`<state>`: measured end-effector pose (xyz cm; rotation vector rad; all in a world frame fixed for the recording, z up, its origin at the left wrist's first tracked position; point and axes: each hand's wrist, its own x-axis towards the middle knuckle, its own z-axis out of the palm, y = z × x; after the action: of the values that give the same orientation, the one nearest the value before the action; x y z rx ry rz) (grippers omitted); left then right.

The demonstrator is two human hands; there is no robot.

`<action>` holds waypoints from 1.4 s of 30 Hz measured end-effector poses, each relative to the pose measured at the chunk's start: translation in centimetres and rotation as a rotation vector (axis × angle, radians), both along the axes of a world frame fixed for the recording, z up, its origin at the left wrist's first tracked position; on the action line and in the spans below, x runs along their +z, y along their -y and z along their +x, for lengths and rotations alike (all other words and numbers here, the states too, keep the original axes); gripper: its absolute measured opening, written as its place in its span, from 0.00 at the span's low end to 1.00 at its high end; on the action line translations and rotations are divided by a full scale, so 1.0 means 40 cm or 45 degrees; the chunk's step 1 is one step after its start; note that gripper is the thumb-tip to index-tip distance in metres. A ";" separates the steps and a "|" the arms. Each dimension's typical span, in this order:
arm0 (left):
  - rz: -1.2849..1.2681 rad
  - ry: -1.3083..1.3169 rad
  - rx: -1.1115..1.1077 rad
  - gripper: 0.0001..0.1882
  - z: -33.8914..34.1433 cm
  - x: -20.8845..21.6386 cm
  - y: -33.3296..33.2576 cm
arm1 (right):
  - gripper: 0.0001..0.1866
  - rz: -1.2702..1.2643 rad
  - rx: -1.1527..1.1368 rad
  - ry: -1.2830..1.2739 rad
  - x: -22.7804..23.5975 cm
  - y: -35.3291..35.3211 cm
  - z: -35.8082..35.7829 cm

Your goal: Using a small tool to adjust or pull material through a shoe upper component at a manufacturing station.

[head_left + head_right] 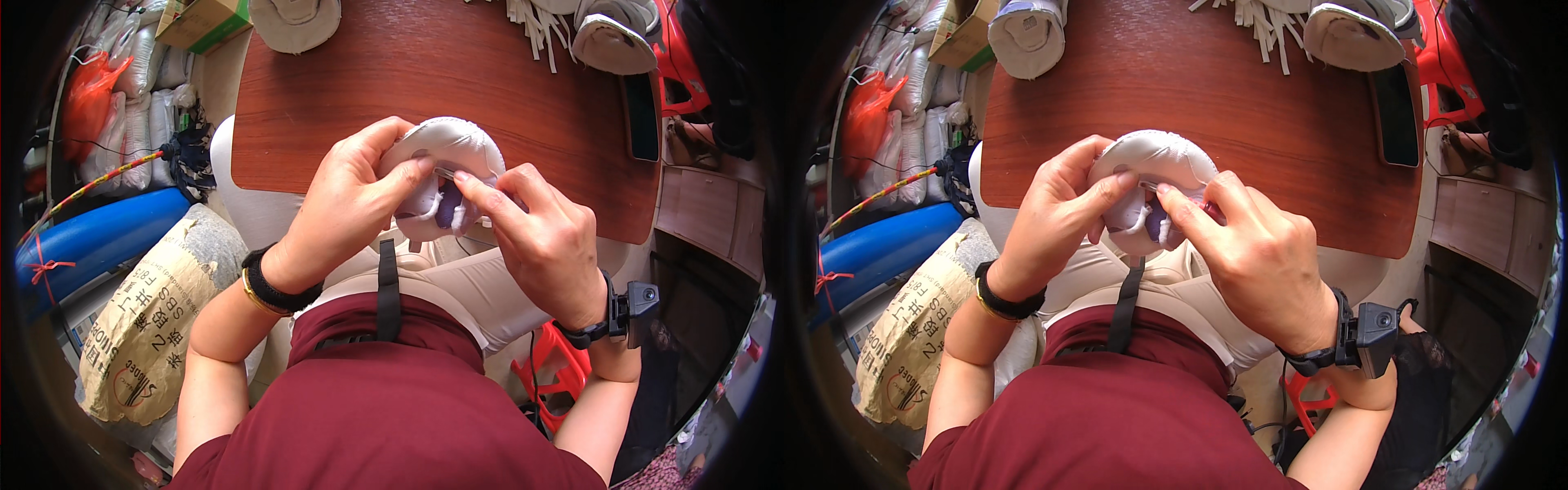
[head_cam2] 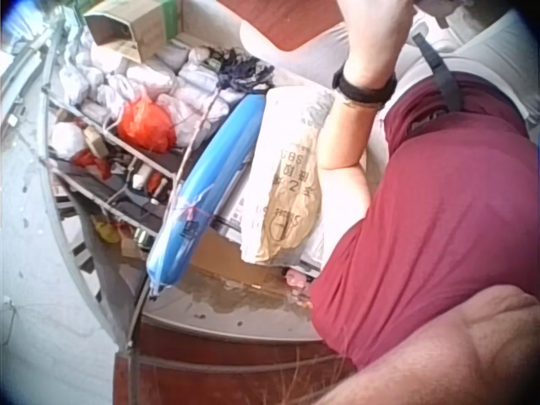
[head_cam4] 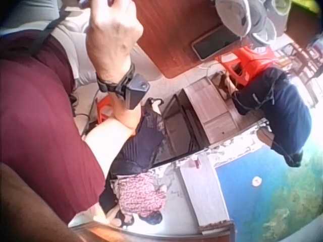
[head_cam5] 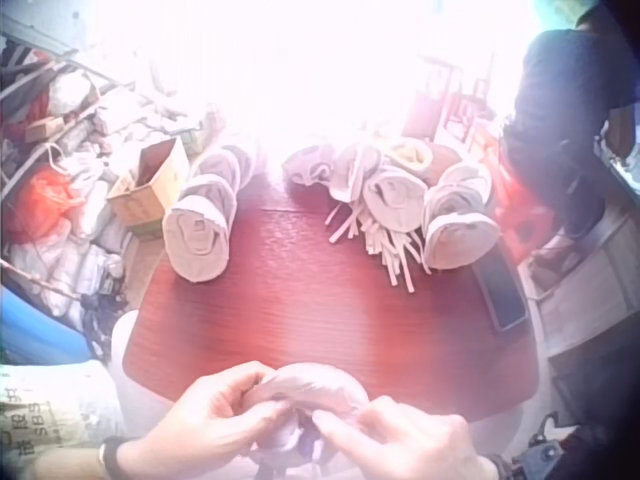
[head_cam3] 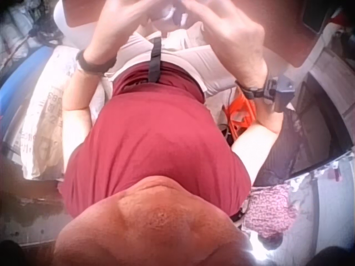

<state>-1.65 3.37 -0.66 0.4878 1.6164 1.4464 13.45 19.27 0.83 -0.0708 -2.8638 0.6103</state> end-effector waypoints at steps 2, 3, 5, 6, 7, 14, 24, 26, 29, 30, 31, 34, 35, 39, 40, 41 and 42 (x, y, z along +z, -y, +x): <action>-0.080 -0.114 -0.063 0.12 -0.006 0.006 -0.008 | 0.25 0.077 0.017 -0.011 0.000 0.005 -0.003; -0.077 -0.115 -0.067 0.12 -0.007 0.010 -0.014 | 0.24 0.156 0.032 -0.021 0.001 0.007 -0.003; -0.137 -0.108 -0.066 0.10 -0.010 0.016 -0.022 | 0.25 0.163 0.039 0.001 -0.003 0.016 0.000; -0.137 -0.112 -0.067 0.10 -0.013 0.015 -0.024 | 0.25 0.167 0.050 0.023 -0.004 0.018 0.001; -0.151 -0.194 -0.078 0.10 -0.016 0.009 -0.025 | 0.26 0.156 0.071 0.064 -0.003 0.013 0.001; -0.184 -0.625 -0.134 0.07 -0.015 -0.046 -0.030 | 0.23 0.177 0.292 0.198 0.001 -0.036 -0.039; -0.154 -1.268 0.001 0.03 0.032 -0.079 -0.047 | 0.06 0.422 0.335 0.013 -0.031 -0.010 -0.071; -0.125 -1.327 0.024 0.04 0.037 -0.089 -0.047 | 0.06 0.417 0.315 -0.010 -0.035 0.006 -0.070; -0.101 -1.448 0.024 0.05 0.045 -0.083 -0.047 | 0.18 0.227 0.185 0.151 -0.035 0.019 -0.070; -0.108 -1.512 0.005 0.06 0.046 -0.079 -0.046 | 0.18 0.226 0.184 0.151 -0.040 0.013 -0.075; -0.108 -1.512 0.003 0.06 0.048 -0.080 -0.042 | 0.18 0.128 0.177 0.152 -0.047 0.004 -0.080; -0.154 -1.523 0.027 0.06 0.047 -0.093 -0.036 | 0.19 0.000 0.152 0.152 -0.068 -0.008 -0.073; -0.136 -1.522 0.042 0.06 0.048 -0.096 -0.035 | 0.12 0.103 0.221 0.014 -0.079 -0.013 -0.070; -0.052 -1.479 0.100 0.05 0.041 -0.114 -0.031 | 0.06 0.452 0.447 -0.284 -0.098 -0.046 -0.087; -0.046 -1.478 0.097 0.05 0.043 -0.112 -0.033 | 0.06 0.481 0.467 -0.283 -0.097 -0.045 -0.088; -0.054 -1.450 0.113 0.05 0.044 -0.109 -0.031 | 0.06 0.477 0.471 -0.287 -0.096 -0.037 -0.089; -0.062 -1.421 0.128 0.05 0.045 -0.107 -0.029 | 0.06 0.356 0.401 -0.196 -0.095 -0.028 -0.088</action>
<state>0.15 4.51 -4.95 1.3571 2.5310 1.2383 9.95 20.37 -2.96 0.4563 -2.7955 0.2463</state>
